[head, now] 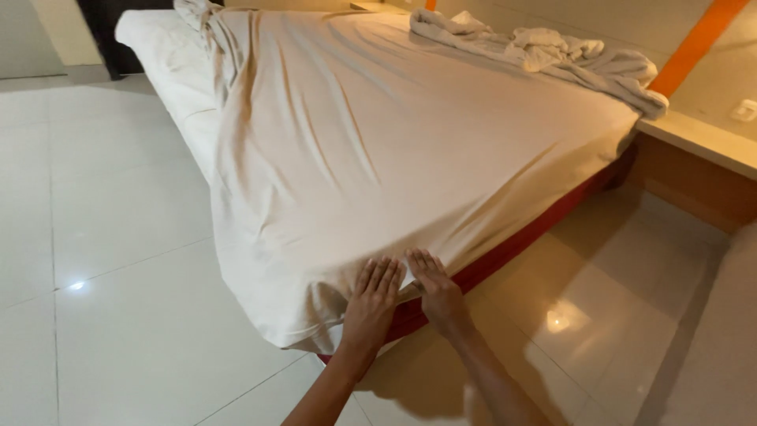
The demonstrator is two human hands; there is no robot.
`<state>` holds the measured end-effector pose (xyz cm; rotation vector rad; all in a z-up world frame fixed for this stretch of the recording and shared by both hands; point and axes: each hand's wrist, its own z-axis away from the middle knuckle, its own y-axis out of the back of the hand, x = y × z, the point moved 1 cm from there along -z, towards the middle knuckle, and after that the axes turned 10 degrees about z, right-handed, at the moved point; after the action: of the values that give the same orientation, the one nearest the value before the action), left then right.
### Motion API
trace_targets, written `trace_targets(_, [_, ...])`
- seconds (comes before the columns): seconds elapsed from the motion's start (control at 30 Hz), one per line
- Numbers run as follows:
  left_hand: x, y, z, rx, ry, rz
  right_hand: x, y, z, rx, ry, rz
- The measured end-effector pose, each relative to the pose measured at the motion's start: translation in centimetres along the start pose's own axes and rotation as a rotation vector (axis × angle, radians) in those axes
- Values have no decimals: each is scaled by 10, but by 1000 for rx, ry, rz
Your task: The person smooths a white fitted sheet over a mattress, tucking the edges under. They then spread a white duvet over the bed, smoothing it out and folding the top edge back to create a neat appearance.
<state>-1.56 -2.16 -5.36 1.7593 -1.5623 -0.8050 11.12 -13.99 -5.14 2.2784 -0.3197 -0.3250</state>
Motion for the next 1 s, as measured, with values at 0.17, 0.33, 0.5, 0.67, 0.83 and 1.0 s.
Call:
trace_targets(0.17, [-12, 14, -19, -52, -6, -2, -1, 16, -25, -98, -72, 30])
trace_targets(0.33, [-55, 56, -55, -46, 79, 26, -34, 37, -79, -39, -29, 58])
trace_targets(0.5, [-103, 92, -78, -48, 274, 60, -75, 53, -131, -139, -47, 80])
trace_targets(0.67, [-145, 110, -78, -63, 322, -6, -98, 54, -170, -213, -42, 17])
trace_targets(0.83, [-149, 171, -92, -199, 394, -17, -128, 94, -210, -310, -123, -104])
trace_targets(1.0, [-153, 233, -115, -324, 435, 9, -148, 129, -245, -469, -187, -69])
